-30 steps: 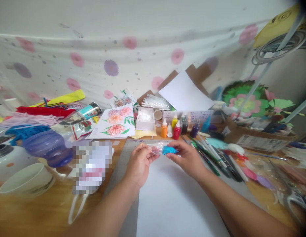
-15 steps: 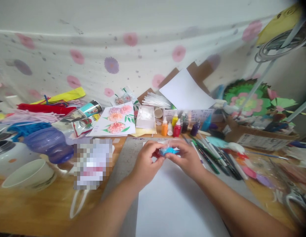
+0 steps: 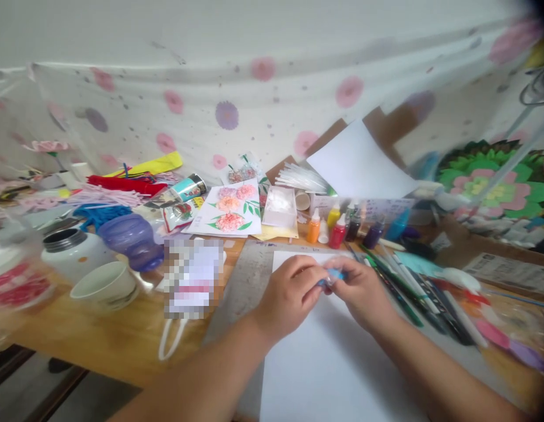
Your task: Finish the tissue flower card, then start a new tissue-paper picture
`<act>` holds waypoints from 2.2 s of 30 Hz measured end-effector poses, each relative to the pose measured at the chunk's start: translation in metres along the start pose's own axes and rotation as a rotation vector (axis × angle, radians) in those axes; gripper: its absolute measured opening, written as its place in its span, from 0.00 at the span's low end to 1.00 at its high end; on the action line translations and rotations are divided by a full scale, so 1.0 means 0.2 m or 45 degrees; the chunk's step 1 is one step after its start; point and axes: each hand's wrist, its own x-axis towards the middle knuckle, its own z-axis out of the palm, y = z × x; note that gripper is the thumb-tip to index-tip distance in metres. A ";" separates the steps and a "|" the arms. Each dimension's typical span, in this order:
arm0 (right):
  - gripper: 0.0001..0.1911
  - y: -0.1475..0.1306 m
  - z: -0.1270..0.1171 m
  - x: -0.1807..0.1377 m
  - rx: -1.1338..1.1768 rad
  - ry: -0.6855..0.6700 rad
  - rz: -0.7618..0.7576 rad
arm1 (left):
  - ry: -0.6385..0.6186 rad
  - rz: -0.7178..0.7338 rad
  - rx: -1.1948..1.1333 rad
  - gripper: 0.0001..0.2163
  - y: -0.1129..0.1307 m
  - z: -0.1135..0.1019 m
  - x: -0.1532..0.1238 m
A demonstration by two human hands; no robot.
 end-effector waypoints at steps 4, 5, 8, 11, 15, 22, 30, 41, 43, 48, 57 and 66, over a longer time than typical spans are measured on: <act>0.10 0.02 0.00 -0.01 0.114 -0.079 0.120 | 0.020 -0.222 -0.074 0.09 0.01 -0.01 0.01; 0.12 0.03 0.00 -0.01 0.142 -0.085 0.148 | 0.051 -0.271 -0.089 0.09 0.01 -0.02 0.02; 0.16 0.05 0.00 -0.01 0.193 -0.052 0.157 | 0.101 -0.402 -0.102 0.07 0.00 -0.02 0.03; 0.14 0.05 0.00 0.00 0.180 -0.044 0.104 | 0.087 -0.496 -0.158 0.05 0.00 -0.01 0.03; 0.12 0.04 0.01 0.02 0.079 -0.060 0.030 | 0.054 -0.635 -0.260 0.03 -0.01 -0.01 0.03; 0.07 -0.01 0.02 0.01 -0.109 0.008 -0.038 | 0.048 -0.893 -0.526 0.04 -0.04 0.00 0.03; 0.10 0.00 -0.07 0.05 0.074 0.144 -0.036 | 0.104 -1.147 -0.935 0.06 -0.06 -0.01 0.06; 0.10 -0.06 -0.10 0.05 0.496 0.273 -0.025 | 0.167 -1.211 -1.030 0.10 -0.09 0.00 0.04; 0.08 -0.06 -0.09 0.04 0.481 0.249 -0.049 | 0.178 -1.207 -1.046 0.11 -0.09 0.01 0.04; 0.11 -0.02 -0.07 0.03 0.281 0.153 -0.178 | 0.175 -1.168 -1.114 0.12 -0.07 0.00 0.04; 0.14 -0.04 -0.05 0.02 -0.155 0.060 -0.433 | 0.161 -1.099 -1.152 0.08 -0.04 0.00 0.05; 0.10 -0.05 -0.05 0.02 -0.280 0.014 -0.382 | 0.165 -1.034 -1.159 0.08 -0.04 -0.01 0.04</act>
